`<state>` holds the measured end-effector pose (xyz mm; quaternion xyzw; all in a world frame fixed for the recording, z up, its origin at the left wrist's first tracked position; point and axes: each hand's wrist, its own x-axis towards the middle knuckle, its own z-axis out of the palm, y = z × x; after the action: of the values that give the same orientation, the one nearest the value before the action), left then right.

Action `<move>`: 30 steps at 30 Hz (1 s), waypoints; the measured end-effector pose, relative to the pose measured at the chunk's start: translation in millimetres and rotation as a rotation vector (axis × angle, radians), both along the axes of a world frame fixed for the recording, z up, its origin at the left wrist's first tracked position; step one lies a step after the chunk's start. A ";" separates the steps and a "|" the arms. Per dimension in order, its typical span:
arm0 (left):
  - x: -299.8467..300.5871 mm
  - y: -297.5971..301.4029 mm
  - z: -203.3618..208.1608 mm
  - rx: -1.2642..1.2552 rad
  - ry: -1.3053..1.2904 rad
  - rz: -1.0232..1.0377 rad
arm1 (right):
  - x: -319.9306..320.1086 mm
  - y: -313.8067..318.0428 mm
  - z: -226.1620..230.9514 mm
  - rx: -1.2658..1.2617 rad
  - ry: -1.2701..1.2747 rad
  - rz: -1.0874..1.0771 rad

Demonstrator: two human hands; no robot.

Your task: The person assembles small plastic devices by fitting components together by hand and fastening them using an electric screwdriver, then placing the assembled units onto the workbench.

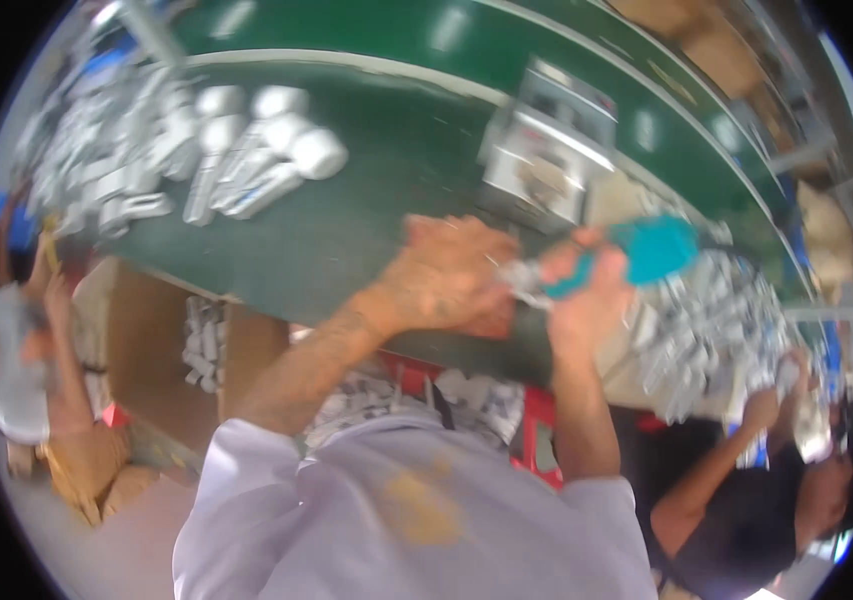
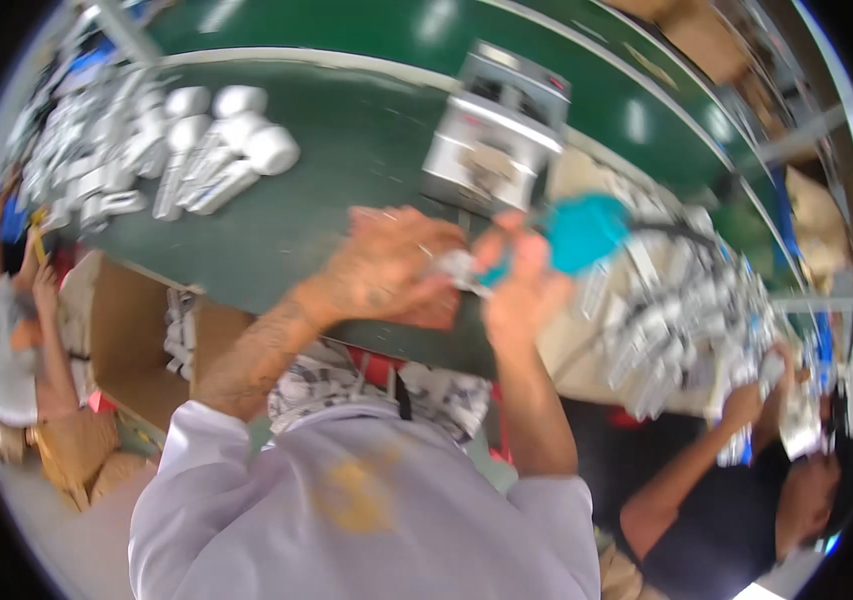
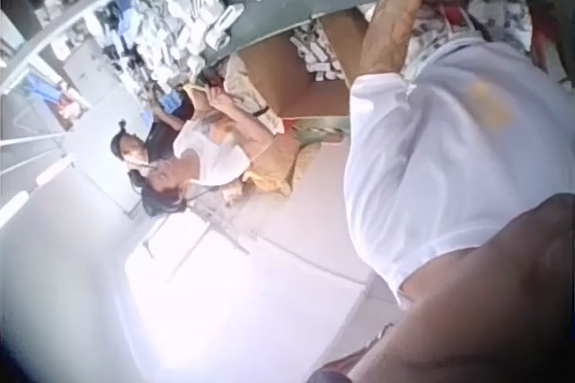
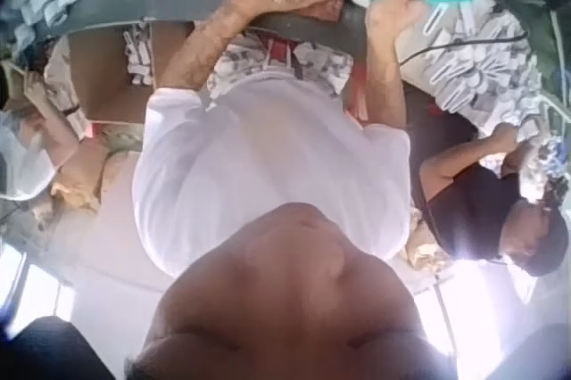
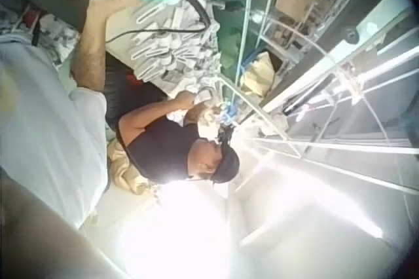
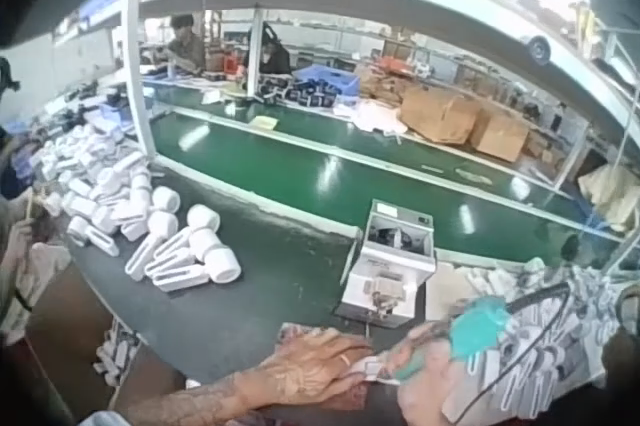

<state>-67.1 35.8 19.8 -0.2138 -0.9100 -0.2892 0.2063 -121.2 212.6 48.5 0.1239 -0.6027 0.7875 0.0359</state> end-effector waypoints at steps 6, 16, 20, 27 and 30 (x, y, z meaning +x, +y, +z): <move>47.2 9.0 -2.1 -0.186 0.229 -0.035 | 52.0 27.5 17.8 -0.343 0.019 0.102; 152.4 -138.0 21.0 0.677 0.009 0.894 | 91.7 49.6 -1.8 -0.006 -0.020 0.072; 186.7 -187.0 16.2 0.762 0.129 1.102 | 90.6 47.0 -4.7 -0.002 -0.012 0.088; 199.3 -204.5 21.5 0.671 0.189 1.227 | 96.7 26.8 -6.4 -0.020 -0.007 0.170; 189.4 -226.7 20.4 0.602 0.169 1.259 | 103.8 21.2 -1.0 -0.025 -0.007 0.243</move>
<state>122.3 -191.0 40.1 0.3981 -0.7220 -0.3367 0.4549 -17.4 233.7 47.5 0.1930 -0.5734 0.7939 -0.0605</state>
